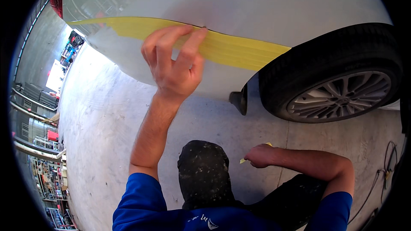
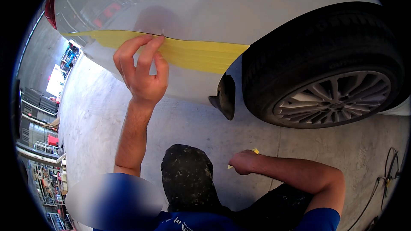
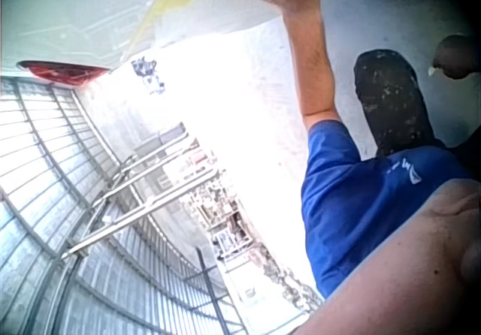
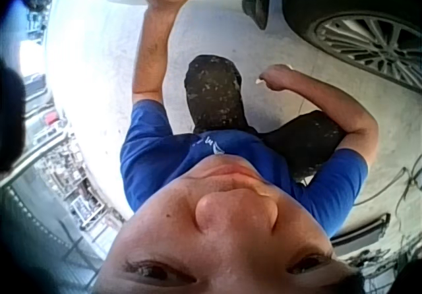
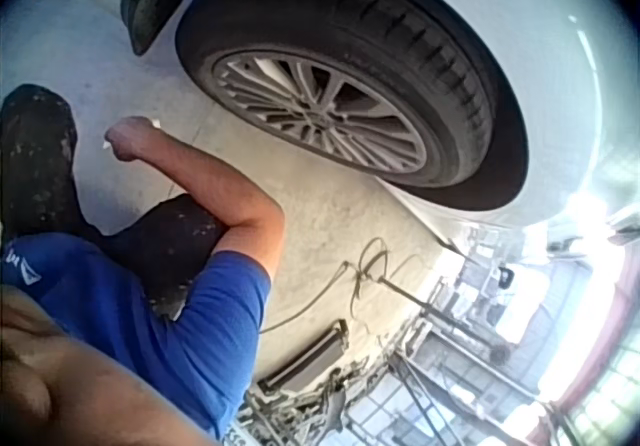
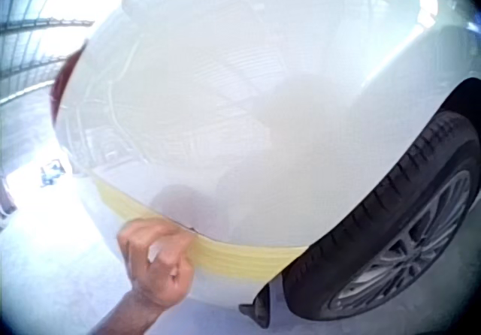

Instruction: The person applies yellow masking tape along the lower side panel of a white car, smoothing it down and cutting it as needed. The person then walks to the rear of the vehicle and opens the trunk.

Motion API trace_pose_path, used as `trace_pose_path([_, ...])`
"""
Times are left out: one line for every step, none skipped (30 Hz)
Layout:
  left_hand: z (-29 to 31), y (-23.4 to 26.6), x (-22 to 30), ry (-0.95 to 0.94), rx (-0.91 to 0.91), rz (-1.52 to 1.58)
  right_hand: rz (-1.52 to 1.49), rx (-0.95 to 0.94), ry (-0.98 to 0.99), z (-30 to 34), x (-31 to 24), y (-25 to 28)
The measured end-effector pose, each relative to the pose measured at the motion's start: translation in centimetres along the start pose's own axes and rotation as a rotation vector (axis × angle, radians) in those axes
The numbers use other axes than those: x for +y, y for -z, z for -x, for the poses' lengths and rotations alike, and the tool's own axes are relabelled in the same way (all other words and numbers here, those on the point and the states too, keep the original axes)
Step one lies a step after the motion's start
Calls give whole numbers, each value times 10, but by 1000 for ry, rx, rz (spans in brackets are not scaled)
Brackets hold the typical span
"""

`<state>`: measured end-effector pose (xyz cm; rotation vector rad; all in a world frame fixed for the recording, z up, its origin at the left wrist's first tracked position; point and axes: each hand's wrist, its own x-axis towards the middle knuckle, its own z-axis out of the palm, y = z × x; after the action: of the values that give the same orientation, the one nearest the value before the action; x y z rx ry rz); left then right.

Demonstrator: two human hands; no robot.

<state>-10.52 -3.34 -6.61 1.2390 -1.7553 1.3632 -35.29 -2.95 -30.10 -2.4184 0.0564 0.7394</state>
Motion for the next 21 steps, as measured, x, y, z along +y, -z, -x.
trace_pose_path([-1, -2, 2, -27, 5, 36, -4, -5, -3, 0, 0, 1])
trace_pose_path([-2, -4, 3, -54, 9, 72, -8, -10, -6, 0, -1, 2])
trace_pose_path([-3, -3, 4, -75, 9, 72, -11, -16, -9, -1, -1, 3])
trace_pose_path([-5, -4, 5, -96, 11, 74, -11, -11, -9, -1, 0, 3])
trace_pose_path([-6, -4, 6, -117, 13, 77, -11, -7, -9, -1, 1, 2])
trace_pose_path([-7, -2, 4, -118, -13, 65, -11, -3, -10, -1, 2, 1])
trace_pose_path([-9, 3, -2, -131, -40, 49, 2, 3, -4, -2, 4, 0])
trace_pose_path([-12, 8, -10, -144, -66, 34, 13, 9, 0, -4, 5, -3])
trace_pose_path([-12, 10, -21, -138, -54, -14, 24, 15, 4, -4, 7, -3])
trace_pose_path([-10, 15, -34, -135, -46, -67, 23, 20, 16, -6, 6, -2])
trace_pose_path([-7, 17, -43, -124, -35, -112, 17, 20, 19, -6, 8, -3])
trace_pose_path([-9, 21, -50, -112, -61, -152, 11, 21, 22, -7, 9, -2])
trace_pose_path([-10, 29, -54, -98, -93, -198, -11, 2, 24, -4, 8, 3])
trace_pose_path([-8, 33, -53, -77, -120, -239, -33, -21, 18, 5, 8, 13])
trace_pose_path([-5, 34, -48, -57, -120, -213, -56, -43, 10, 15, 8, 22])
trace_pose_path([-1, 33, -43, -36, -110, -182, -172, 27, 46, 28, 15, 25])
trace_pose_path([5, 36, -38, -16, -106, -161, -284, 94, 94, 42, 27, 26])
trace_pose_path([15, 39, -31, -68, -153, -83, -398, 162, 136, 59, 36, 30])
trace_pose_path([35, 51, -22, -58, -233, 54, -580, 139, 74, 78, 31, 47])
trace_pose_path([59, 58, -6, 21, -343, 299, -757, 115, -3, 107, 23, 66])
trace_pose_path([73, 72, 12, 14, -544, 480, -779, 217, 1, 132, 18, 66])
